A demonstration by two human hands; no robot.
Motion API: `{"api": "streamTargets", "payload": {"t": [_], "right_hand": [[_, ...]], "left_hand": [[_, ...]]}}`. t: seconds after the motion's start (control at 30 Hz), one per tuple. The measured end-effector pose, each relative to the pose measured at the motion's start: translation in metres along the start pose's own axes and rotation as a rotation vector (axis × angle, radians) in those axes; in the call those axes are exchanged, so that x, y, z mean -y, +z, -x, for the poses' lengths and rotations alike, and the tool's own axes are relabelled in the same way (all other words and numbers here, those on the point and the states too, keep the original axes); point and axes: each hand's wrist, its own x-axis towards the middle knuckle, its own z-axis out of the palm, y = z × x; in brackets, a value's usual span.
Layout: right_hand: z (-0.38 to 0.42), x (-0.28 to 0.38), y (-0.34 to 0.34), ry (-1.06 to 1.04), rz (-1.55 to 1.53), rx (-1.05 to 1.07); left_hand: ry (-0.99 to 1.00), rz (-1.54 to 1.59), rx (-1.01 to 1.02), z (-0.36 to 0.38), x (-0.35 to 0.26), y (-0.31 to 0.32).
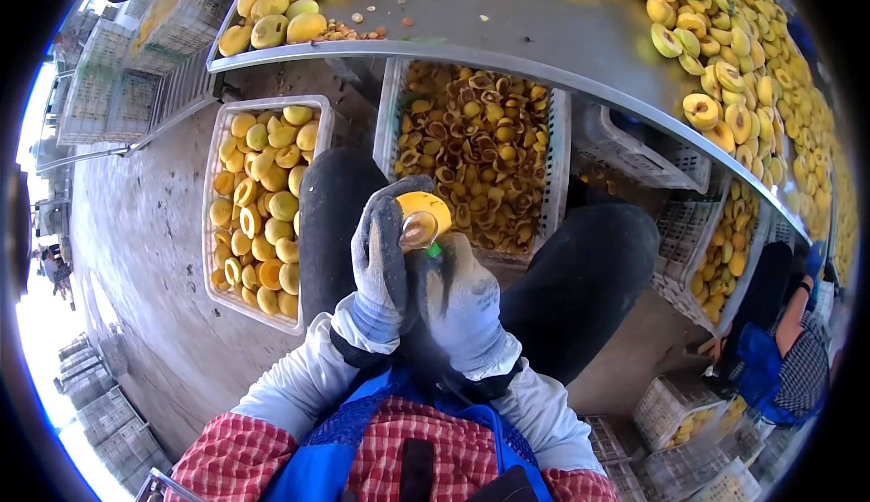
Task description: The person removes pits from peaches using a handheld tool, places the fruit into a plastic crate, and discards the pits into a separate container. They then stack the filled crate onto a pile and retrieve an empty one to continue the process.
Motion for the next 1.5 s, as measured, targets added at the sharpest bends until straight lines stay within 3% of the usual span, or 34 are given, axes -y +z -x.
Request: {"api": "streamTargets", "payload": {"t": [0.17, 0.3, 0.4, 0.5, 0.6, 0.8, 0.83, 0.93, 1.17, 1.27, 1.3, 1.4, 1.5], "right_hand": [[0.009, -0.010, 0.012, -0.005, -0.255, 0.076], [0.022, -0.031, 0.020, -0.223, -0.011, 0.049], [0.016, -0.019, 0.021, -0.203, -0.052, 0.041], [0.007, 0.008, 0.022, 0.010, -0.158, -0.034], [0.003, 0.011, 0.027, 0.037, -0.211, -0.068], [0.019, -0.016, 0.032, 0.063, -0.417, 0.053], [0.022, -0.019, 0.031, 0.090, -0.464, 0.073], [0.035, -0.045, 0.032, 0.017, -0.187, 0.039], [0.038, -0.056, 0.035, 0.124, -0.277, 0.072], [0.016, -0.014, 0.032, -0.014, -0.214, -0.005], [0.008, -0.014, 0.031, -0.176, -0.073, -0.010], [0.005, -0.003, 0.031, -0.233, 0.067, -0.090], [0.008, -0.011, 0.032, 0.038, -0.165, -0.053]], "left_hand": [[0.103, -0.096, 0.009, -0.003, 0.002, -0.007], [0.134, -0.143, 0.093, -0.011, 0.006, -0.021], [0.149, -0.106, 0.053, -0.003, 0.005, -0.019], [0.242, -0.075, -0.031, 0.002, -0.001, -0.007], [0.273, -0.090, -0.075, 0.001, 0.000, -0.007], [0.377, -0.438, 0.057, -0.004, -0.003, -0.026], [0.330, -0.416, 0.061, -0.003, -0.003, -0.027], [0.203, -0.324, 0.077, -0.003, 0.000, -0.027], [0.097, -0.202, 0.064, -0.004, 0.017, -0.031], [0.105, -0.097, -0.023, 0.003, 0.006, -0.018], [0.116, -0.056, -0.066, 0.005, 0.000, -0.011], [0.137, 0.025, -0.050, 0.006, -0.006, -0.005], [0.124, 0.036, -0.058, 0.007, -0.005, -0.004]]}}
